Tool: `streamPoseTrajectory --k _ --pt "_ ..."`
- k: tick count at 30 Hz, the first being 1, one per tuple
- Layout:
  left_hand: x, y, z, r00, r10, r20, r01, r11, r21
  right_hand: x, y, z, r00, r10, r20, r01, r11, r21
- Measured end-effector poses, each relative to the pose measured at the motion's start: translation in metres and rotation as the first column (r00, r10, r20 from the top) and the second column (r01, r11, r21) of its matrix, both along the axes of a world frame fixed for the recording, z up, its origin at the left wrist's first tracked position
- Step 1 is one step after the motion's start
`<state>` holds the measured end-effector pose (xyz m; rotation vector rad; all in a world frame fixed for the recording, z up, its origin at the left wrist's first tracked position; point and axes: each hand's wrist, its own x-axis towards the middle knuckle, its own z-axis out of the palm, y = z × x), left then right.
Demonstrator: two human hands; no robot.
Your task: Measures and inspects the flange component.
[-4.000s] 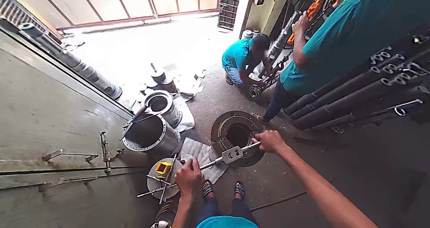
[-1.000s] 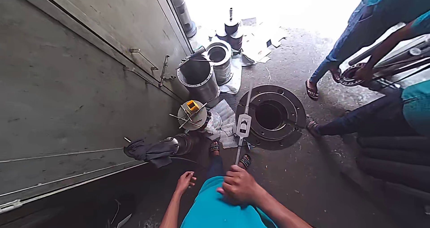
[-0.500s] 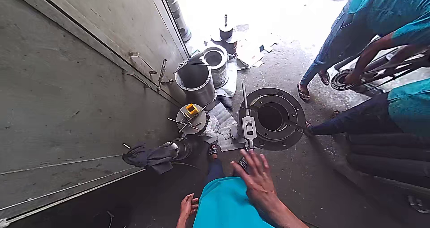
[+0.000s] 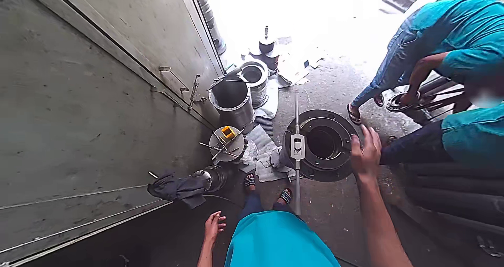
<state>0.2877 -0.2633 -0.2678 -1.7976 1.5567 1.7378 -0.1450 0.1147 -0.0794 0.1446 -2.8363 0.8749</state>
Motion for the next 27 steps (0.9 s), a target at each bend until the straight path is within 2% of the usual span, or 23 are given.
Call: streamPoseTrajectory --k 3,5,7,8,9,10,12,13,15,17,18,19,21,22,24,25,27 --pt "0.012 0.010 -0.003 0.999 0.031 0.011 -0.031 0.999 0.026 -0.058 -0.091 0.020 0.952 0.229 0.205 -0.241 0.970 0.033" --pt "0.026 0.021 -0.009 0.997 0.058 0.041 -0.061 0.997 0.053 -0.065 -0.176 0.035 0.849 0.375 0.372 -0.414 0.910 0.026" --pt "0.044 0.035 -0.016 0.994 0.076 0.081 -0.082 0.994 0.069 -0.031 -0.251 0.040 0.705 0.505 0.498 -0.607 0.793 0.055" --pt "0.051 0.042 -0.018 0.991 0.079 0.108 -0.088 0.993 0.076 -0.003 -0.279 0.035 0.677 0.549 0.490 -0.665 0.742 0.087" --pt "0.058 0.050 -0.020 0.987 0.075 0.139 -0.087 0.993 0.080 0.029 -0.295 0.028 0.686 0.600 0.411 -0.692 0.713 0.114" --pt "0.063 0.057 -0.021 0.984 0.068 0.164 -0.082 0.993 0.084 0.061 -0.300 0.019 0.672 0.669 0.317 -0.728 0.674 0.123" --pt "0.075 0.069 -0.026 0.980 0.038 0.194 -0.059 0.993 0.106 0.122 -0.282 0.005 0.544 0.811 0.216 -0.838 0.536 0.101" --pt "0.080 0.073 -0.027 0.979 0.013 0.204 -0.036 0.993 0.110 0.151 -0.260 -0.001 0.469 0.865 0.180 -0.883 0.459 0.097" --pt "0.076 0.077 -0.025 0.977 -0.025 0.213 0.003 0.995 0.102 0.187 -0.199 -0.010 0.380 0.923 0.055 -0.919 0.371 0.131" --pt "0.065 0.079 -0.022 0.980 -0.029 0.194 0.008 0.994 0.108 0.189 -0.123 -0.001 0.341 0.934 0.107 -0.937 0.329 0.115" --pt "0.058 0.077 -0.020 0.983 -0.028 0.179 0.008 0.994 0.112 0.177 -0.083 0.007 0.361 0.916 0.175 -0.932 0.347 0.106" --pt "0.052 0.074 -0.021 0.987 -0.020 0.160 0.002 0.994 0.111 0.159 -0.044 0.015 0.422 0.873 0.244 -0.907 0.406 0.114" --pt "0.043 0.068 -0.021 0.992 -0.004 0.123 -0.010 0.993 0.113 0.110 0.023 0.029 0.621 0.692 0.368 -0.775 0.614 0.152" --pt "0.038 0.064 -0.021 0.994 -0.001 0.107 -0.010 0.994 0.106 0.082 0.045 0.032 0.737 0.578 0.351 -0.658 0.732 0.177" --pt "0.028 0.059 -0.022 0.997 -0.011 0.079 0.004 0.996 0.088 0.029 0.045 0.047 0.918 0.315 0.242 -0.365 0.909 0.202" --pt "0.025 0.059 -0.021 0.996 -0.030 0.081 0.022 0.996 0.089 0.006 0.026 0.056 0.946 0.217 0.242 -0.264 0.947 0.183" --pt "0.020 0.054 -0.020 0.992 -0.077 0.095 0.067 0.992 0.103 -0.035 -0.040 0.063 0.928 0.213 0.307 -0.258 0.959 0.115"
